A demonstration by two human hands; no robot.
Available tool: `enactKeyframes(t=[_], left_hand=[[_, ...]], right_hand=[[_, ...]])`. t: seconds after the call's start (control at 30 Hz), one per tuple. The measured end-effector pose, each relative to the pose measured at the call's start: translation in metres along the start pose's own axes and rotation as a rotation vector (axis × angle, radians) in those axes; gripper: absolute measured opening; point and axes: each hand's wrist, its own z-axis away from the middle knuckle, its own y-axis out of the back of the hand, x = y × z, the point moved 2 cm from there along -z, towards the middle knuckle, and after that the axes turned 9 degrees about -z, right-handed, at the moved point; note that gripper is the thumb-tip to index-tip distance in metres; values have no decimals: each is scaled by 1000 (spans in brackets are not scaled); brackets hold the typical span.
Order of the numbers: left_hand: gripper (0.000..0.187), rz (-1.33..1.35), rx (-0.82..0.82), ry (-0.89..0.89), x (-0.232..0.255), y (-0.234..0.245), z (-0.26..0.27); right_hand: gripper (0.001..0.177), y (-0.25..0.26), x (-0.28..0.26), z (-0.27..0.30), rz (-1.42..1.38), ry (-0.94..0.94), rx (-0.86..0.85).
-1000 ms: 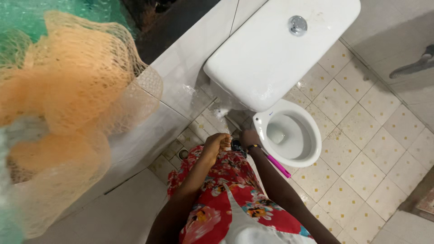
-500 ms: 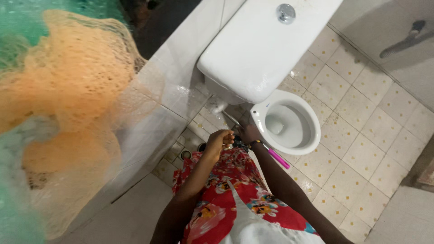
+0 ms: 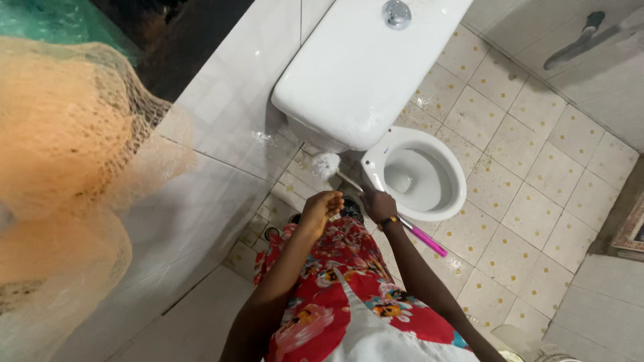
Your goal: The person dips a toilet brush into a blue bucket containing soap suds, then scrubs the exterior and tank of a toilet before rinsing the brush.
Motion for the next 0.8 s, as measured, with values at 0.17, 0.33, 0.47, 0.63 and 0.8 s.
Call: enactKeyframes(t=[0.17, 0.33, 0.47, 0.63, 0.8], left_hand=[[18, -88, -33, 28, 5, 5, 14], [16, -101, -33, 54, 16, -12, 17], [17, -103, -41, 48, 17, -22, 19], [14, -88, -65, 16, 4, -2, 23], [16, -101, -3, 88, 9, -4, 20]], right_hand=[[35, 51, -17, 28, -240, 33, 176], [35, 25, -26, -9, -146, 64, 79], [34, 0, -18, -12, 2, -139, -49], [35, 52, -39, 26, -267, -5, 78], [35, 56, -47, -5, -131, 159, 102]])
